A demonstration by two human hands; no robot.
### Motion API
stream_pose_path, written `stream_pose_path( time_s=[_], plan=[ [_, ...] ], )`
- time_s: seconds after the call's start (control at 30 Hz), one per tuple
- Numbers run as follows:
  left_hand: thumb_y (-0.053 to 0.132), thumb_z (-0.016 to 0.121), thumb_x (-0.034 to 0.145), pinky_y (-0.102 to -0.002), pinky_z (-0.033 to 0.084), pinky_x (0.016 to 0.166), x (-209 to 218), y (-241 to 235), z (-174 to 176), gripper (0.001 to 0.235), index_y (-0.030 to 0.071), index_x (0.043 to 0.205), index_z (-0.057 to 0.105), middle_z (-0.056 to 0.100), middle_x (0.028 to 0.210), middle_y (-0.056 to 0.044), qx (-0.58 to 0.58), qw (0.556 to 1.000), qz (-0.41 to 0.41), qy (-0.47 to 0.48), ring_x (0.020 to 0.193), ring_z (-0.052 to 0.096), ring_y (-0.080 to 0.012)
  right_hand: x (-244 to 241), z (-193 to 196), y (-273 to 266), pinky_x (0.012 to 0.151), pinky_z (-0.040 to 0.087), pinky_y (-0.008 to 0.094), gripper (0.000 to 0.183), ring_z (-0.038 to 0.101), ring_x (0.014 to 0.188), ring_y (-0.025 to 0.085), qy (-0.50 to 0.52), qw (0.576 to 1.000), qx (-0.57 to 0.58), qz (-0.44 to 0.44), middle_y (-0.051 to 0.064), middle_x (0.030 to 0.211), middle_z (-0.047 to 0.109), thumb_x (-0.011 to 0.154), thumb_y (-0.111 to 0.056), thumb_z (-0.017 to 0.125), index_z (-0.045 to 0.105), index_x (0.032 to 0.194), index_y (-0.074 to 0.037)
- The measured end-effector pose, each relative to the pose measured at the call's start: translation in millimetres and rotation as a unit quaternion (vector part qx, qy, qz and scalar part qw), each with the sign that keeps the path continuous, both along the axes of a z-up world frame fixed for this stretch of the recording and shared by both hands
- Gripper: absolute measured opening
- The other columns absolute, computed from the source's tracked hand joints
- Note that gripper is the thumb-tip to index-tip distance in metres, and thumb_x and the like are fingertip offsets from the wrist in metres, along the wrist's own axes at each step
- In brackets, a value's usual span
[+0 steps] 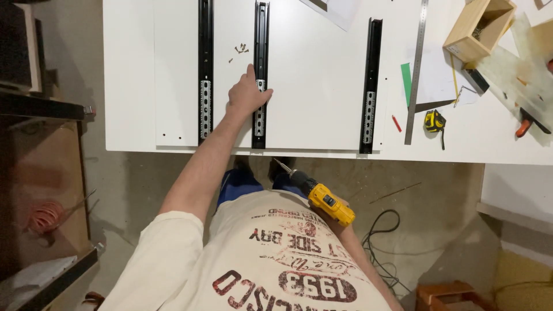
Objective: Attach drawer slides to a wooden panel using a power drill and screws.
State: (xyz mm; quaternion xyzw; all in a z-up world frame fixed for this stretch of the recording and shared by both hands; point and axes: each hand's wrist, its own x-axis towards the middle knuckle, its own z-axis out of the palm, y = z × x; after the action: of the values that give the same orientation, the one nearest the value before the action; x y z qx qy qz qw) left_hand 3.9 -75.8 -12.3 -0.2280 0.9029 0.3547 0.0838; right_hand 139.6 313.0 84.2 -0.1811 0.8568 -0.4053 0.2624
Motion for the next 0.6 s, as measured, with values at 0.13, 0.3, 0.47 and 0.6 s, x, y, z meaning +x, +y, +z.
stream_pose_path(
  time_s=[0.13,0.3,0.47,0.6],
  plan=[
    [0.042,0.065,0.092,-0.06,0.06,0.077,-3,3,-9,0.09,-0.003,0.159,0.024,0.056,0.135,-0.033,-0.018,1.0,-0.008,0.002,0.103,0.07,-0.0498,4,-1,3,0.076,0.06,0.044,0.026,0.074,0.095,0.04,-0.002,1.0,0.006,0.002,0.026,0.098,0.077,0.085,-0.016,0.081,0.074,0.103,0.003],
    [0.038,0.064,0.089,-0.059,0.06,0.068,-1,3,-18,0.089,-0.002,0.158,0.024,0.063,0.119,-0.025,-0.026,0.999,-0.009,0.019,0.092,0.072,-0.0478,3,-4,-2,0.077,0.059,0.045,0.027,0.074,0.096,0.04,-0.007,1.0,0.011,0.009,0.026,0.098,0.077,0.085,-0.016,0.081,0.074,0.103,0.003],
    [0.039,0.065,0.089,-0.058,0.06,0.068,0,4,-17,0.09,-0.002,0.158,0.024,0.066,0.115,-0.023,-0.019,1.0,-0.01,0.007,0.091,0.073,-0.0456,5,-4,-2,0.078,0.059,0.045,0.027,0.074,0.096,0.041,-0.007,1.0,0.013,0.01,0.026,0.098,0.076,0.085,-0.016,0.08,0.074,0.104,0.003],
    [0.038,0.064,0.089,-0.054,0.061,0.064,-1,2,-17,0.089,-0.003,0.157,0.025,0.067,0.109,-0.021,-0.019,1.0,-0.011,0.014,0.086,0.074,-0.044,1,-4,-4,0.078,0.059,0.045,0.027,0.074,0.096,0.041,-0.002,1.0,0.012,0.014,0.027,0.099,0.076,0.085,-0.016,0.08,0.073,0.104,0.003]
  ],
)
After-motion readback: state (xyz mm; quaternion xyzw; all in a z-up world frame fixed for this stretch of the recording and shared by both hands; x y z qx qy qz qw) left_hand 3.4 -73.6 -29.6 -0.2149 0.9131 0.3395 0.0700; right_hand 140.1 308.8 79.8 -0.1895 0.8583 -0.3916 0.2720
